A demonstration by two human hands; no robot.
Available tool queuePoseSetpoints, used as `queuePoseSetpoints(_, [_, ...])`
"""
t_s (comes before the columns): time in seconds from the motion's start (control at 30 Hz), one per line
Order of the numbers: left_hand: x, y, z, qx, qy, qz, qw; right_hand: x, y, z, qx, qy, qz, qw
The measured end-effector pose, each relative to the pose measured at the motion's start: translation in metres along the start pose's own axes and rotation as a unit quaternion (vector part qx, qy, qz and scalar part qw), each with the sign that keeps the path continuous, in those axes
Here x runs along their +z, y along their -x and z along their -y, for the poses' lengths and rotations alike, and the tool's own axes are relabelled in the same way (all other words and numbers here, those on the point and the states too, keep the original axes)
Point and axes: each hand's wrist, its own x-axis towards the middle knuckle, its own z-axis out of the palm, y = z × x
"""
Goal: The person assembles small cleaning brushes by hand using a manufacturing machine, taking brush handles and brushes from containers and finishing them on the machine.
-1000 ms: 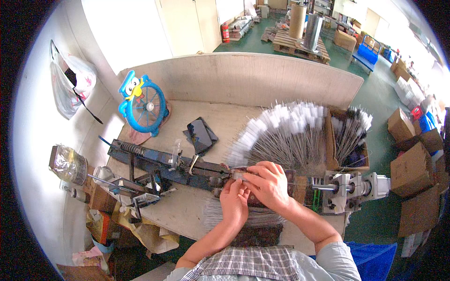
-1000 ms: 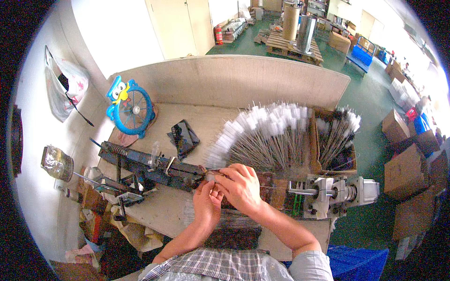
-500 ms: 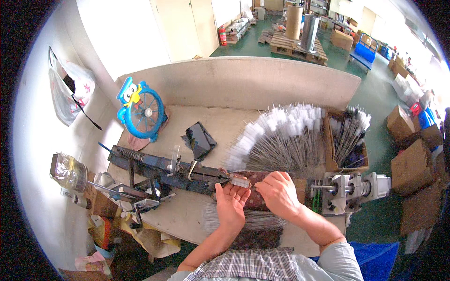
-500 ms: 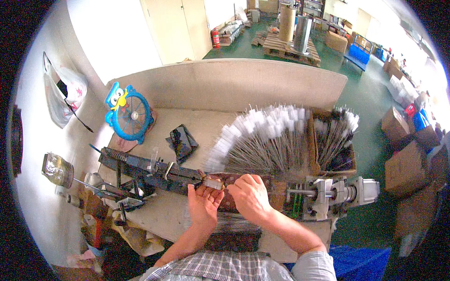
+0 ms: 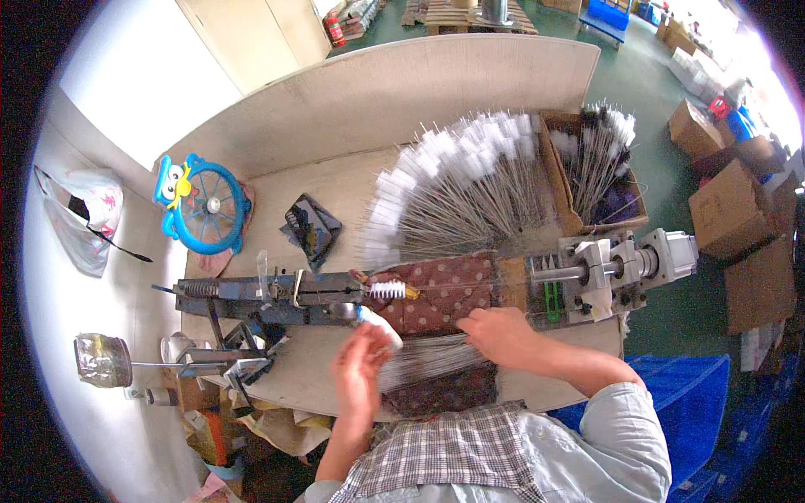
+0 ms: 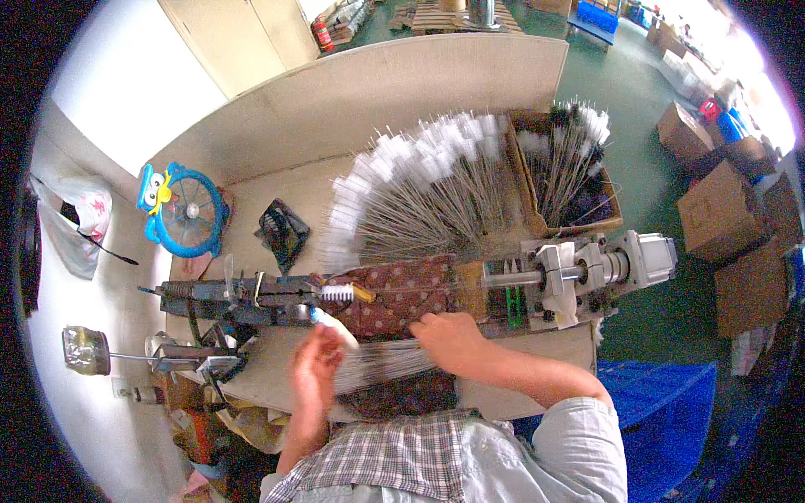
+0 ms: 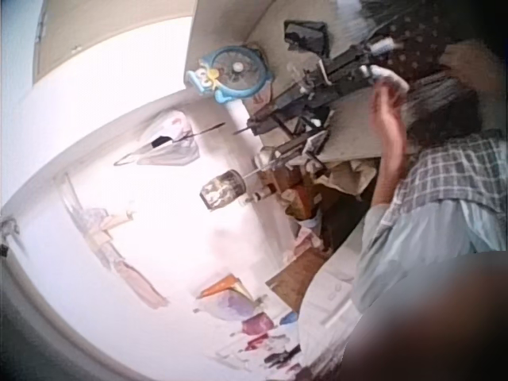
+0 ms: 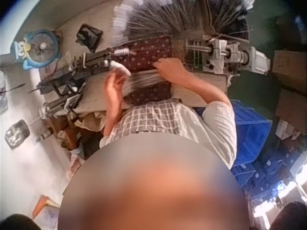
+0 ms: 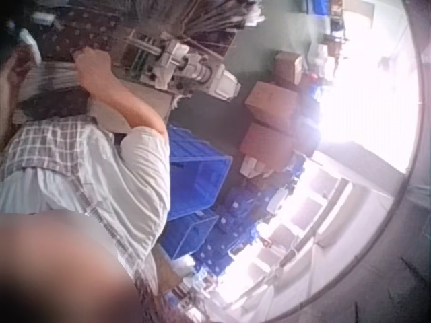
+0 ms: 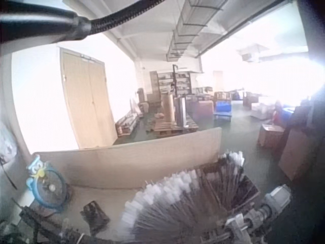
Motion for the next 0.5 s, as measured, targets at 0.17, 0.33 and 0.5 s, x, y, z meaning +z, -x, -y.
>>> queuePoseSetpoints(0.17, [-0.122, 0.003, -0.008, 0.123, 0.184, -0.271, 0.937, -0.001, 0.008, -0.002, -0.004, 0.03, 0.071, 0.997])
queuePoseSetpoints(0.33, [-0.267, 0.025, -0.039, 0.254, 0.083, -0.371, 0.889, -0.004, 0.004, 0.001, 0.006, 0.036, 0.047, 0.998])
queuePoseSetpoints(0.5, [-0.316, 0.026, -0.054, 0.19, 0.101, -0.474, 0.854, -0.007, 0.009, 0.001, 0.016, 0.047, 0.038, 0.998])
